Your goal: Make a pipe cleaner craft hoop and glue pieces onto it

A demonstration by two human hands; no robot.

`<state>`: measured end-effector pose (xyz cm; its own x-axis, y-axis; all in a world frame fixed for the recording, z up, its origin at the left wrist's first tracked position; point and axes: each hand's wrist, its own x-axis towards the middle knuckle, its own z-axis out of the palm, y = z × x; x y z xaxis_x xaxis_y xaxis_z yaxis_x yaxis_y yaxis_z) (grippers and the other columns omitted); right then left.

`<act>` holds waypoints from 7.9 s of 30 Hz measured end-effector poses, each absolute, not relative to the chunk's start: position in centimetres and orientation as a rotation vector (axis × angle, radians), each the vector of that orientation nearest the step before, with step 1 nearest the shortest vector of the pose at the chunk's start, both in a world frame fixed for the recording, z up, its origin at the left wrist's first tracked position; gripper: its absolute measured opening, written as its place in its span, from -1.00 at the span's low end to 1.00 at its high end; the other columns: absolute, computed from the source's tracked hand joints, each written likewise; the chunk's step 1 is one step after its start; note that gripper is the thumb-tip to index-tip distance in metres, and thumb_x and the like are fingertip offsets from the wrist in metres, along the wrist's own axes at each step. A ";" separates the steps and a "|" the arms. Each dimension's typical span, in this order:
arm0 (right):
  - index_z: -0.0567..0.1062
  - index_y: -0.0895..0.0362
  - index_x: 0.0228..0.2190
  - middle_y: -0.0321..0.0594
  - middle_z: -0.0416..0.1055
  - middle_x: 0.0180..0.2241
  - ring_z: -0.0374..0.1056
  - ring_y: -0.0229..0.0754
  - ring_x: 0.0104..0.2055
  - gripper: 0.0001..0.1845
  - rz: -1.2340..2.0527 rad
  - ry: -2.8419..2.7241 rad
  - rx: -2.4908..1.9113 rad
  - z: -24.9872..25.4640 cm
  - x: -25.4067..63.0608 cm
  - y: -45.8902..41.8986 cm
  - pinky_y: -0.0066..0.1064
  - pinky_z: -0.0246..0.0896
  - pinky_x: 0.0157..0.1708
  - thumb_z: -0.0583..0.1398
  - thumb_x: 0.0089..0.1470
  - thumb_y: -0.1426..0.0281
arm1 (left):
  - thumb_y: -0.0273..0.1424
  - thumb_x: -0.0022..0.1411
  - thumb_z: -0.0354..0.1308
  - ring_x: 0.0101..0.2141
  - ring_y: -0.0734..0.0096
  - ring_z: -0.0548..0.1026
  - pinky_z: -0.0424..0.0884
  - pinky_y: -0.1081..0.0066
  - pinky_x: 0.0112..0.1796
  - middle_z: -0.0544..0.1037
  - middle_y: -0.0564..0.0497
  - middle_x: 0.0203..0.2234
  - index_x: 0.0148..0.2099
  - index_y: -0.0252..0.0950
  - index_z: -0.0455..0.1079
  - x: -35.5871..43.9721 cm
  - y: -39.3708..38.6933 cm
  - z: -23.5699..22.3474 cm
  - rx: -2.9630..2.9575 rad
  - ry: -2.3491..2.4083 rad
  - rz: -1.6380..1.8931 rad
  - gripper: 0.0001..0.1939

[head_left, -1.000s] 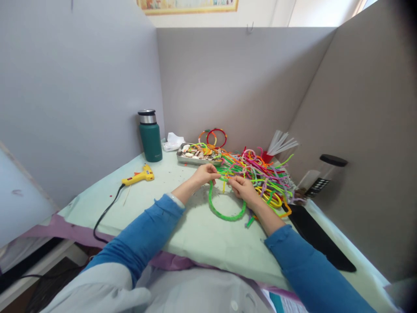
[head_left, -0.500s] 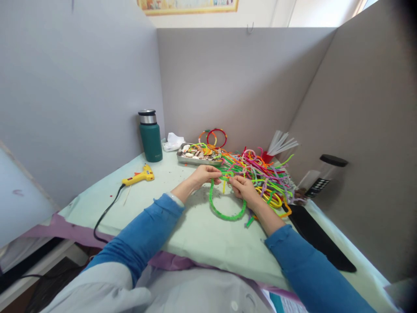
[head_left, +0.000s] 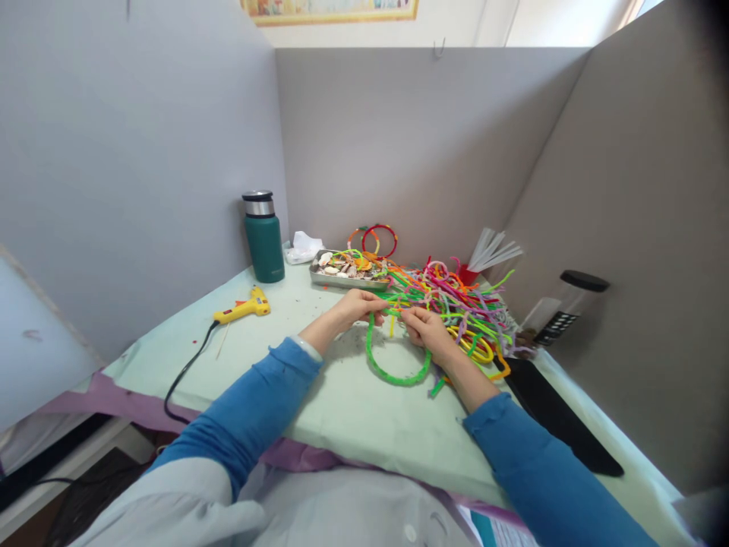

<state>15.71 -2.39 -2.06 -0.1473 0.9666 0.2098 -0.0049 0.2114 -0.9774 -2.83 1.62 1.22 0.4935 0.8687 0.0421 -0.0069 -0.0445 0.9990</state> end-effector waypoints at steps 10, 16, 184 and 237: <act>0.25 0.12 -0.58 -0.50 0.01 -0.78 -0.20 -0.46 -0.76 -0.62 1.134 -1.339 -1.008 -1.9 15.6 -2.4 -0.55 -0.35 -0.76 0.23 -0.14 0.11 | -0.34 -0.05 0.25 -0.49 0.54 0.46 0.32 0.54 -0.48 0.49 -0.01 -0.41 -0.32 -0.37 0.28 -2.9 1.7 1.7 1.424 0.825 1.089 -0.72; 0.25 0.12 -0.56 -0.50 0.01 -0.78 -0.20 -0.46 -0.76 -0.63 1.138 -1.297 -1.012 -1.9 15.7 -2.3 -0.55 -0.34 -0.76 0.23 -0.15 0.11 | -0.43 -0.09 0.22 -0.49 0.59 0.37 0.29 0.56 -0.46 0.46 0.05 -0.49 -0.36 -0.38 0.35 -2.6 2.2 1.2 1.683 0.798 1.139 -0.81; 0.30 0.14 -0.58 -0.49 0.03 -0.80 -0.17 -0.46 -0.76 -0.65 1.168 -1.342 -1.010 -2.6 15.2 -2.8 -0.53 -0.34 -0.75 0.21 -0.10 0.12 | -0.33 0.13 0.05 -0.54 0.52 0.41 0.26 0.56 -0.47 0.49 0.01 -0.61 -0.42 -0.37 0.46 -2.2 0.2 1.5 2.417 1.009 0.930 -0.76; 0.23 0.11 -0.58 -0.52 0.03 -0.78 -0.17 -0.46 -0.78 -0.62 1.215 -1.192 -0.933 -1.9 15.5 -2.5 -0.54 -0.33 -0.77 0.25 -0.18 0.12 | -0.43 -0.04 0.24 -0.15 0.36 0.37 0.25 0.39 -0.06 0.41 -0.07 -0.19 -0.38 -0.26 0.53 -2.9 1.7 1.5 2.482 0.751 1.126 -0.90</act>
